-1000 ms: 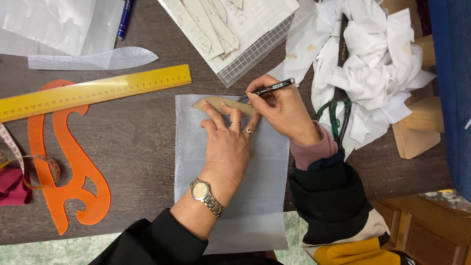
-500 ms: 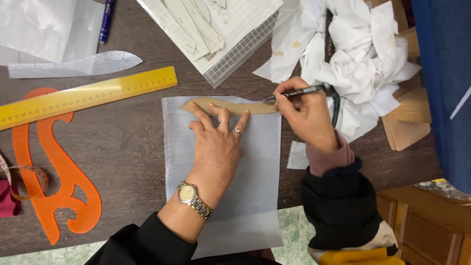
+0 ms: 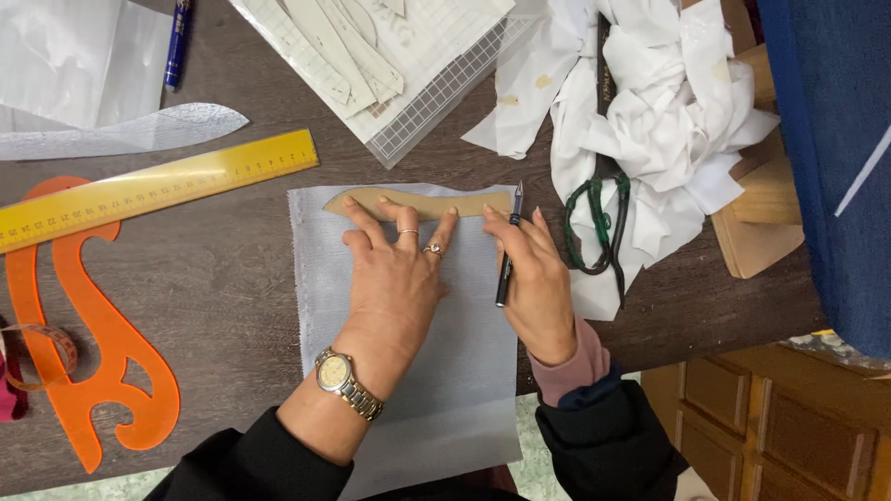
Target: The person uses shears to cut a piece of patterned fabric along a drawn line. After cutting, they place the fabric piece on a larger sheet of white material, position a curved template on top, and trace the template's outline with a pen.
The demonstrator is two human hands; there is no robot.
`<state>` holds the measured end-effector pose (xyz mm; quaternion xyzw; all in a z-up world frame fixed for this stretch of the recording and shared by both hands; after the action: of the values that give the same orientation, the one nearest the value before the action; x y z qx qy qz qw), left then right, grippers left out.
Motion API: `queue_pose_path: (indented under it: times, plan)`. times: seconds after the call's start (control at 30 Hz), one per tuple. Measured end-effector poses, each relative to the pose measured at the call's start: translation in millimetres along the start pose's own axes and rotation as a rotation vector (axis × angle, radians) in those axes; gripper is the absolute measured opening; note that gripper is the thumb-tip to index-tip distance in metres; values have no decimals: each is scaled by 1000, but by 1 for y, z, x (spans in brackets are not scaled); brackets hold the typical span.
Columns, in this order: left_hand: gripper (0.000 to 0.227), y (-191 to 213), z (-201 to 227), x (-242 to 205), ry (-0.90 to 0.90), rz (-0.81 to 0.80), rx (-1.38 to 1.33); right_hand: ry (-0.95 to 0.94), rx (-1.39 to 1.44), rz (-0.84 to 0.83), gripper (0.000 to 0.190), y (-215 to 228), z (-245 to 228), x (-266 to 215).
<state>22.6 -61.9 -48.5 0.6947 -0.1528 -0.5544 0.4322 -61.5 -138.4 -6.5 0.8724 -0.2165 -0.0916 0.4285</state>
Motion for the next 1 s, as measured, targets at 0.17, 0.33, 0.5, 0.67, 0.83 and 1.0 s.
queue_pose_path:
  times: [0.17, 0.33, 0.5, 0.67, 0.83, 1.0]
  plan:
    - [85, 7, 7, 7, 2, 18, 67, -22, -9, -1, 15, 2, 0, 3]
    - [91, 6, 22, 28, -6, 12, 99, -35, -47, 2, 19, 2, 5, 1]
    - [95, 11, 26, 33, 13, 12, 57, -38, -33, 1, 15, 4, 8, 2]
    - [102, 9, 26, 31, 26, -1, 66, -33, -9, -37, 15, 4, 17, 4]
    - [101, 9, 26, 30, 31, -9, 51, -52, 44, -51, 15, 10, 14, 8]
    - [102, 9, 26, 30, 30, -39, 38, -76, 7, -34, 16, 19, 16, 10]
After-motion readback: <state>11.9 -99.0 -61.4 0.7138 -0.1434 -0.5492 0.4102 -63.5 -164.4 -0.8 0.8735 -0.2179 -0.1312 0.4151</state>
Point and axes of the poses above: each hand's wrist, its own x-axis towards the middle knuckle, its own y-axis out of the back of the hand, z = x × y, the point moved 8 cm from there along x, towards the middle knuckle, and after that the axes turned 8 degrees about -z, right-handed, at the moved point
